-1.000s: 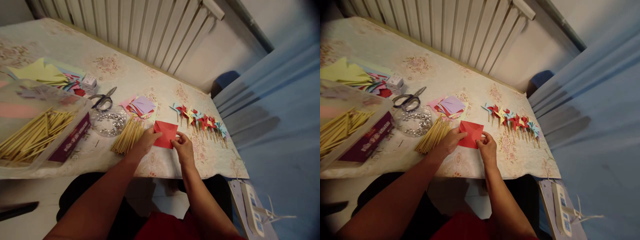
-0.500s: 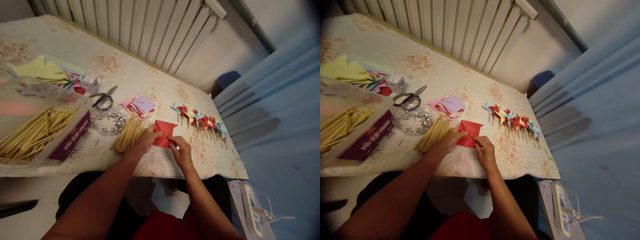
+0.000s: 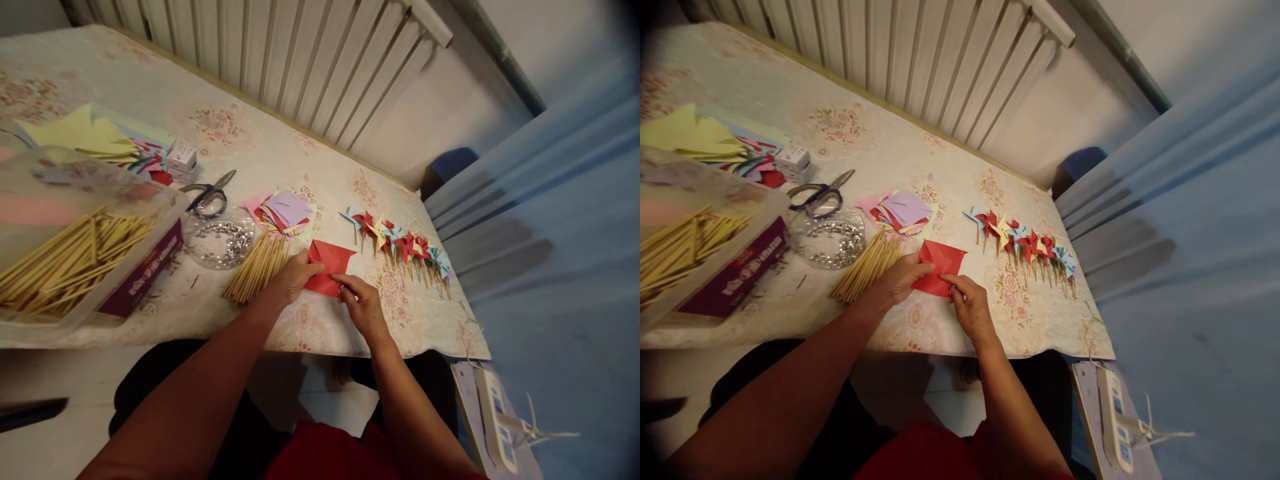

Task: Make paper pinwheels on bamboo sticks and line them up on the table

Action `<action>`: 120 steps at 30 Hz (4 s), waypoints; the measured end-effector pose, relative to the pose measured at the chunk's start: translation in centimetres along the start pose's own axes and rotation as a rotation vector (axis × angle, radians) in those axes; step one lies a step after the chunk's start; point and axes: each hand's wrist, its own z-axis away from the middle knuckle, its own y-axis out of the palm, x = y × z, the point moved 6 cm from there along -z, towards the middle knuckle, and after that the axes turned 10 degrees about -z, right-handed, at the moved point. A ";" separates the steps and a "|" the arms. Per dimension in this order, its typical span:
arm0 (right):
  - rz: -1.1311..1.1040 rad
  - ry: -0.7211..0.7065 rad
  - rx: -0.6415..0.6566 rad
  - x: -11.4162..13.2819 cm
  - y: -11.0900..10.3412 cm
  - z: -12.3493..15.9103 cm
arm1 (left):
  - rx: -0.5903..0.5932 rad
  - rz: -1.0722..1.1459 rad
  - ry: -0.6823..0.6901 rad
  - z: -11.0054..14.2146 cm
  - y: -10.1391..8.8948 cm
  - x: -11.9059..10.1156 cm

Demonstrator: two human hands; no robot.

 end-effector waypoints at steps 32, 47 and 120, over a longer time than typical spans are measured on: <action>-0.294 0.379 -0.132 -1.1 1.8 -0.5 | 0.055 -0.212 0.078 0.3 0.4 -0.2; -0.277 0.418 -0.308 -1.7 2.1 -0.6 | -0.021 -0.094 0.026 -0.4 0.1 1.0; 0.013 0.249 -0.432 -0.6 -6.3 -2.4 | -0.007 -0.493 0.020 0.1 -0.2 1.0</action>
